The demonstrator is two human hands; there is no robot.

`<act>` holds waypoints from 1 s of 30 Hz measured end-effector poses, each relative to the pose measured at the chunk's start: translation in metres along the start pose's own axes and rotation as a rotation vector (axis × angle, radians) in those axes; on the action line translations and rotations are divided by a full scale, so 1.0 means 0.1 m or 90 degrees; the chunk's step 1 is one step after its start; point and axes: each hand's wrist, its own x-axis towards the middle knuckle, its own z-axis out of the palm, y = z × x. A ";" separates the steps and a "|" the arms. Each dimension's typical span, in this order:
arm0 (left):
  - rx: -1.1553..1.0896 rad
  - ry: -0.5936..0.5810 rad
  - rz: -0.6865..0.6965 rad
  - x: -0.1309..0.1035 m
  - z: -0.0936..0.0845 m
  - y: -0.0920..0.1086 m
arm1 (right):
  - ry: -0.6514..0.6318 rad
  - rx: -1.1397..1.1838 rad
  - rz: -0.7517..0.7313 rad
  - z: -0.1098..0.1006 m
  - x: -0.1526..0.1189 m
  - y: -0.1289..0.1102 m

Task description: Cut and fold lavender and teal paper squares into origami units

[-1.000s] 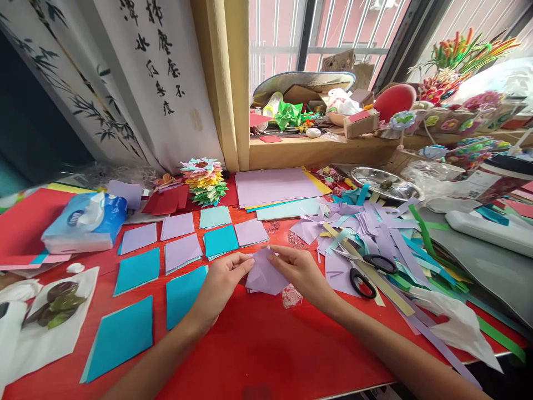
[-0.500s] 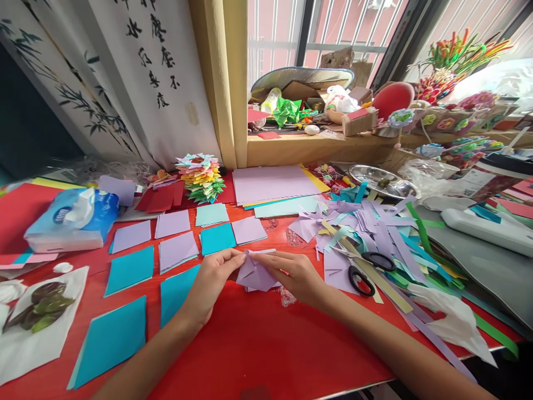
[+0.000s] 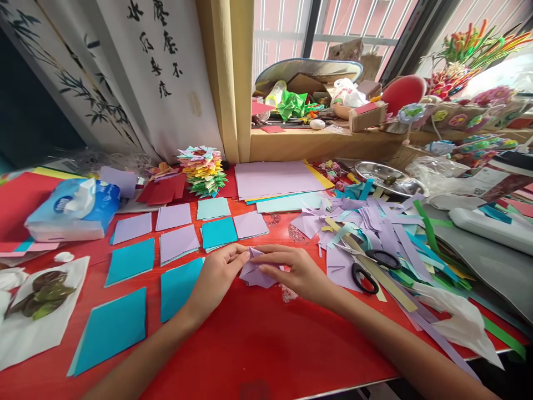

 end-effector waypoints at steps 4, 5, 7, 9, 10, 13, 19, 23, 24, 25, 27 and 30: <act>0.015 -0.010 -0.006 -0.01 0.03 -0.01 | 0.050 0.132 0.131 0.02 -0.01 -0.02; 0.013 -0.014 -0.009 -0.01 0.04 -0.02 | 0.067 0.175 0.155 0.03 -0.01 -0.03; 0.011 -0.018 -0.011 -0.01 0.05 -0.03 | 0.081 0.258 0.189 0.03 -0.01 -0.04; 0.016 -0.015 -0.005 -0.01 0.05 -0.04 | 0.075 0.306 0.216 0.02 0.00 -0.06; 0.019 -0.013 0.000 -0.02 0.05 -0.04 | 0.072 0.317 0.232 0.01 0.01 -0.07; 0.023 -0.005 0.008 -0.02 0.05 -0.04 | 0.063 0.340 0.282 -0.03 0.03 -0.10; 0.043 0.000 0.014 -0.03 0.07 -0.02 | 0.056 0.397 0.323 -0.03 0.02 -0.09; 0.040 0.002 0.017 -0.04 0.07 -0.02 | 0.043 0.418 0.326 -0.01 0.01 -0.07; 0.040 0.002 0.016 -0.04 0.07 -0.02 | 0.027 0.414 0.328 -0.01 0.01 -0.06; 0.041 0.004 0.015 -0.04 0.07 -0.03 | 0.012 0.405 0.331 0.00 0.01 -0.04; 0.050 0.011 0.019 -0.04 0.08 -0.03 | -0.015 0.386 0.345 0.00 0.01 -0.02; 0.054 0.021 0.028 -0.05 0.08 -0.03 | -0.040 0.381 0.365 0.01 0.01 -0.01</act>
